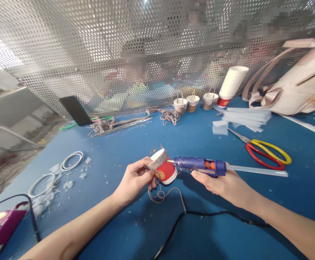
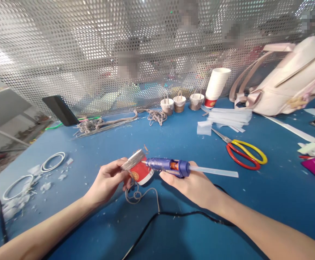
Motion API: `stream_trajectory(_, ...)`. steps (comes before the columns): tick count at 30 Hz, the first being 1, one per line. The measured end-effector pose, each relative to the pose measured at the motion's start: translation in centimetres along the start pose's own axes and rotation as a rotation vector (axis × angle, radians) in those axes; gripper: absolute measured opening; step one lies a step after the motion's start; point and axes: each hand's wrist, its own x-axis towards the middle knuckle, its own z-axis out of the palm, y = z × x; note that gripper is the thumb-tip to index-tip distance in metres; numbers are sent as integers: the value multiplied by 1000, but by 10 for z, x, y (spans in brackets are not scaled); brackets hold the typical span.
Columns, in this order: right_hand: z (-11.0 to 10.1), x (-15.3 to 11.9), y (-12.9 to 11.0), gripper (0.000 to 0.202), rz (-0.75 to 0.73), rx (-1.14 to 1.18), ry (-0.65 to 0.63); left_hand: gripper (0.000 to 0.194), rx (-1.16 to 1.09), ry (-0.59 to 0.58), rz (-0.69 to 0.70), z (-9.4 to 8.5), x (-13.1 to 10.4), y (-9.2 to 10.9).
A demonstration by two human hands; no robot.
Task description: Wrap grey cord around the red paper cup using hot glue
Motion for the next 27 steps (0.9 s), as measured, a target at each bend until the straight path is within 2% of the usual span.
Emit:
stream_trajectory(6,-1,0,-4,33,-22,11,-14,5,-19,-17,12,0,2,1)
stream_trajectory(12,1,0,6,32,33,98,-7,3,-39,3,-13,0,1,1)
stream_trajectory(16,-9,8,13,40,51,116,74,6,-49,43,-36,-1,0,1)
stream_trajectory(19,-21,22,17,41,28,-14,186,8,-22,82,-54,-1,1,1)
stream_trajectory(23,-28,46,31,36,57,-310,327,9,47,132,-80,3,2,5)
stream_trajectory(27,-28,60,40,31,50,-424,336,10,131,169,-94,9,1,13)
